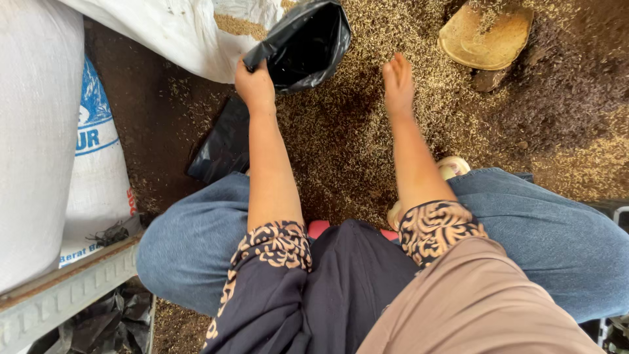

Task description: The person scoops soil from a large pile using a scoop and fills black plastic planting pouches. The person repeatedly opens pouches, fills them with soil, and sets them aside.

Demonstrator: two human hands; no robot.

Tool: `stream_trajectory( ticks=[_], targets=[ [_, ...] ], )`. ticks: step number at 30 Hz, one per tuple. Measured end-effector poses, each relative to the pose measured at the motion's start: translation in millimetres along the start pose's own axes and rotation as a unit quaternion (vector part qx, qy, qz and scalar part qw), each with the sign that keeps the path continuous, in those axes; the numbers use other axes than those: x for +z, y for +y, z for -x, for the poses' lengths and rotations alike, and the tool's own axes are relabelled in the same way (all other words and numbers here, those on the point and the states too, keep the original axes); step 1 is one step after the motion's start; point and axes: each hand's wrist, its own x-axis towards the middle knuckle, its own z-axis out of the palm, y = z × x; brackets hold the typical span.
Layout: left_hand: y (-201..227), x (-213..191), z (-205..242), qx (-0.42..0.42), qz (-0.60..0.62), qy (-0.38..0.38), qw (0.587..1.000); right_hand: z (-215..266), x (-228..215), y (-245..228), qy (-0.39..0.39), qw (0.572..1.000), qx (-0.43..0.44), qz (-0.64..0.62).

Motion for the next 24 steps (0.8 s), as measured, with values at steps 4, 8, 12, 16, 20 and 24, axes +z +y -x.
stream_trajectory(
  ticks=[4,8,12,16,20,24],
  targets=[
    [5.9,2.3,12.2,-0.066,0.047,-0.038,0.996,1.7,51.1,49.0,-0.004,0.996,-0.063,0.058],
    [12.9,1.8,15.0,-0.088,0.049,-0.059,0.993,-12.8,89.1,40.1,-0.112,0.985,-0.106,0.082],
    [18.0,1.0,3.6,-0.067,0.044,-0.079,0.994,-13.1,112.2,13.1,-0.214,0.903,-0.054,0.367],
    [3.2,7.8,-5.6,-0.095,0.064,-0.125,0.986,4.9,97.6,4.6,-0.262,0.824,-0.090,0.494],
    [-22.2,31.0,1.5,-0.069,0.024,-0.142,0.987,15.3,65.8,10.3,-0.259,0.805,-0.088,0.526],
    [-36.9,60.6,21.6,0.000,0.017,-0.159,0.987,1.2,21.9,16.6,-0.256,0.885,-0.033,0.387]
  ],
)
